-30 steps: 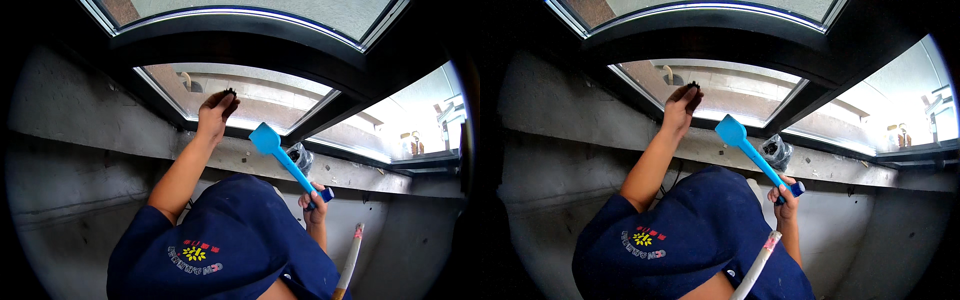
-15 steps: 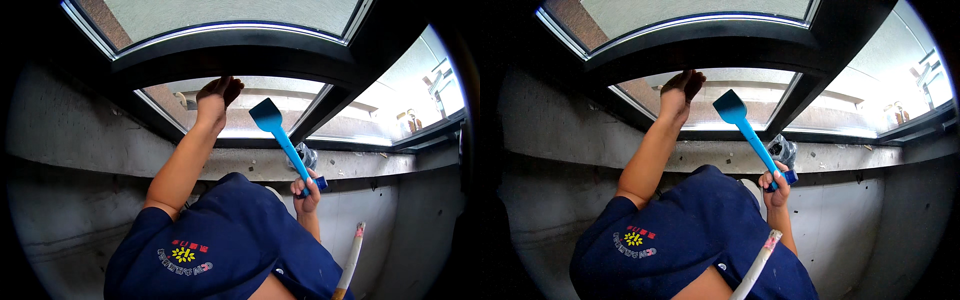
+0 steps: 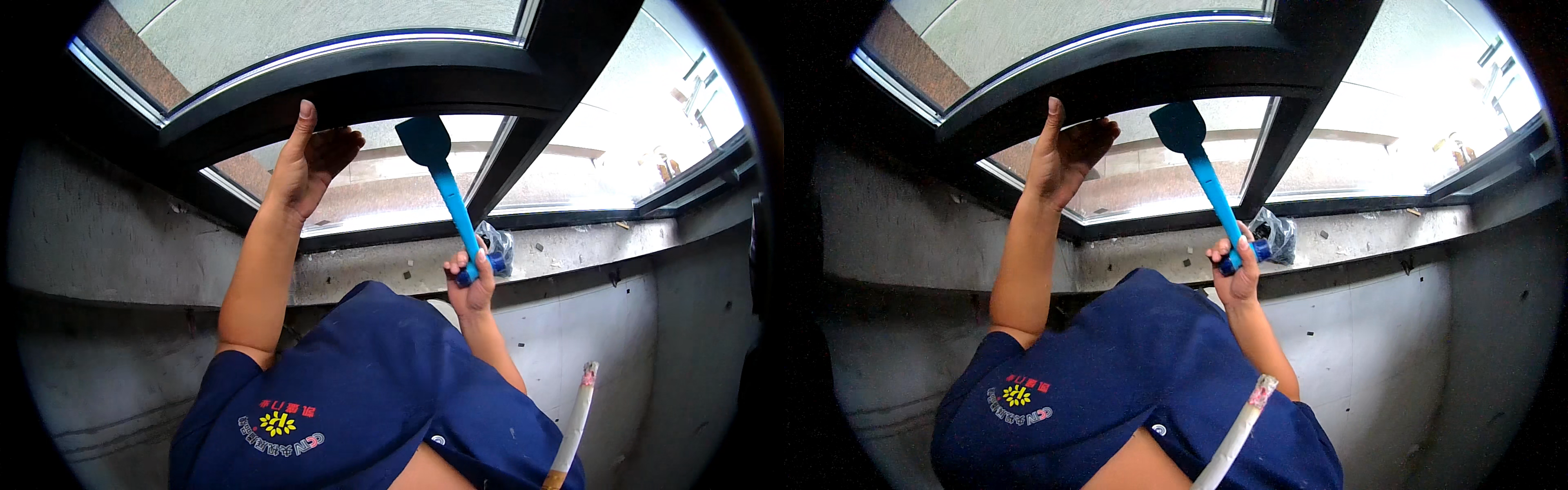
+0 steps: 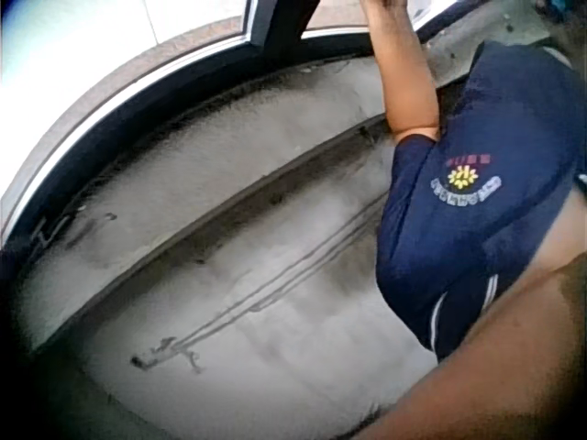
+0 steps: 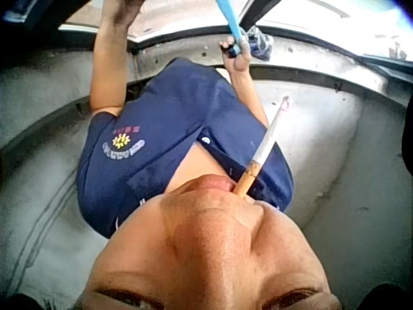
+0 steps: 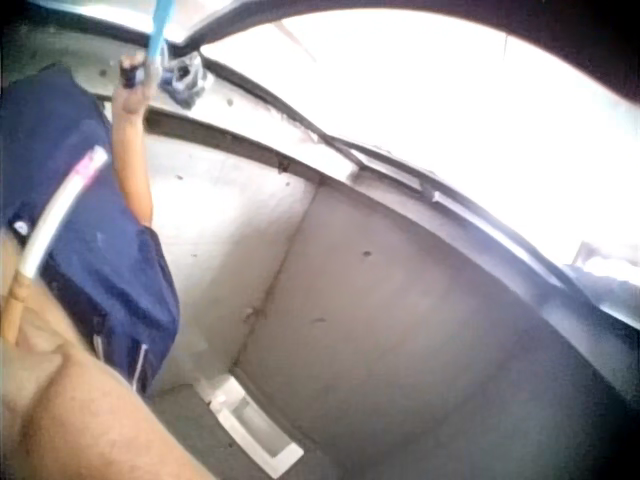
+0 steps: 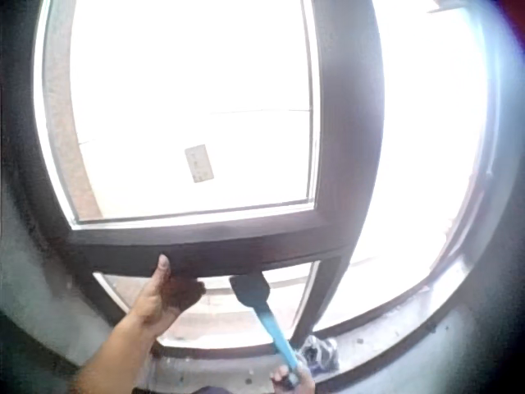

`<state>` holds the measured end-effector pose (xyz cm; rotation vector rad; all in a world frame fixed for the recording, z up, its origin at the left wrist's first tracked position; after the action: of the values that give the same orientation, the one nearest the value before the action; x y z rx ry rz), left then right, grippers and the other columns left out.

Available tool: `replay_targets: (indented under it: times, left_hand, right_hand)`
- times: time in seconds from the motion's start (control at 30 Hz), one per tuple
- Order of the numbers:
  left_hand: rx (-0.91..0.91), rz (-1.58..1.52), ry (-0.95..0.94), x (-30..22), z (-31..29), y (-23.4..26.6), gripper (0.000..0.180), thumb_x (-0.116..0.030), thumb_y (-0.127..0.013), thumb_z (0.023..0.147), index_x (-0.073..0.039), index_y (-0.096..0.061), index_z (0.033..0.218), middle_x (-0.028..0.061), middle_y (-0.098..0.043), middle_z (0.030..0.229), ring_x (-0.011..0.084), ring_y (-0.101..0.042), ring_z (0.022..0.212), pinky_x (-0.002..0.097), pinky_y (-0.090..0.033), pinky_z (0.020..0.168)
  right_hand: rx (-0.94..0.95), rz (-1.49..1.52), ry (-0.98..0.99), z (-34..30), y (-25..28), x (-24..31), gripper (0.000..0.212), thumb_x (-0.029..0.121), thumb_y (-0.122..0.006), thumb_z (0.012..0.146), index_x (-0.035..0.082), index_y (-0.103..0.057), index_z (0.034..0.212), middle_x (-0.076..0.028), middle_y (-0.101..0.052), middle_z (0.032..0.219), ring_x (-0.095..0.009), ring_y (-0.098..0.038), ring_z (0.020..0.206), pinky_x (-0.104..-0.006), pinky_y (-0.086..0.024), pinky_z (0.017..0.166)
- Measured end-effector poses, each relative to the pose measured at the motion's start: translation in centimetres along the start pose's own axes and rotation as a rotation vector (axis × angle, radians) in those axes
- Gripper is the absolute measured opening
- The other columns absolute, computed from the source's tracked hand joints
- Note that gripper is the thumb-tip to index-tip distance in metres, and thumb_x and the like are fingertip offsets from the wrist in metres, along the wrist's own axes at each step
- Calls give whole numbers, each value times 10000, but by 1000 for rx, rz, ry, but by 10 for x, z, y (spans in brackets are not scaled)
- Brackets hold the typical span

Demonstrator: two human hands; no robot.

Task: The person installs a window frame by hand and uses a rubber mallet to tap it into place. The person repeatedly adjusts the frame and taps along the edges to secure it within the opening.

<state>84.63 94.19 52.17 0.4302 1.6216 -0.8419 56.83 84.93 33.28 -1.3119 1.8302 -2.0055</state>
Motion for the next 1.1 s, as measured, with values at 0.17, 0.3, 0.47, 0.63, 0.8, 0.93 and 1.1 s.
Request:
replay_targets:
  times: [0.17,0.3,0.47,0.63,0.8,0.93,1.1]
  left_hand:
    - [-12,61,2,-6,-2,-7,936,-815,-578,796,58,-650,1127,235,-678,1073,324,-676,1085,402,-512,1048]
    - [-4,75,15,-7,0,-8,1026,-848,-593,749,98,-620,1145,245,-663,1095,318,-675,1082,401,-500,1061]
    - [12,48,9,-9,-2,-9,909,-791,-563,828,22,-609,1234,217,-664,1127,314,-660,1107,405,-525,1037]
    - [25,101,-6,-10,-3,-16,899,-796,-547,833,-14,-599,1272,190,-664,1163,304,-656,1119,406,-521,1034]
    - [115,49,-3,-7,1,-15,916,-789,-538,845,-5,-562,1318,203,-633,1231,323,-624,1166,395,-498,1047]
    - [86,5,-7,-7,-1,-14,975,-764,-598,828,33,-474,1375,245,-592,1251,333,-598,1199,400,-474,1080]
    - [21,31,-5,-3,3,-21,1064,-811,-618,766,89,-488,1319,239,-595,1231,327,-616,1173,399,-489,1065]
  right_hand:
    - [95,190,-45,27,15,-39,563,339,-726,922,90,-475,1361,-50,-605,863,-199,-622,854,-402,-518,907]
    - [158,234,-58,46,11,-64,491,364,-774,881,118,-540,1236,-37,-598,880,-186,-596,906,-396,-484,954]
    - [116,218,-102,68,16,-91,440,427,-790,855,113,-571,1071,-47,-599,957,-196,-581,981,-396,-455,1001]
    - [200,185,-215,66,8,-110,540,522,-753,861,73,-562,1092,-63,-592,989,-208,-580,1003,-391,-460,1000]
    - [235,196,-249,72,11,-113,553,542,-723,876,81,-566,1140,-75,-610,1029,-215,-594,1036,-381,-475,991]
    - [260,260,-245,97,18,-123,447,475,-727,895,82,-624,1081,-65,-664,1035,-193,-629,1014,-363,-503,948]
    - [267,271,-214,121,24,-127,451,472,-762,867,87,-620,1055,-63,-663,1002,-198,-640,984,-363,-518,937]
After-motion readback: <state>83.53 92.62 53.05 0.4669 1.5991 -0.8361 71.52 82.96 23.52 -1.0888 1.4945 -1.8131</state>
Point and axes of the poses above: each hand's wrist, its own z-axis towards the middle knuckle, its own y-axis out of the back of the hand, x = y × z, the point moved 2 cm from there along z, towards the middle knuckle
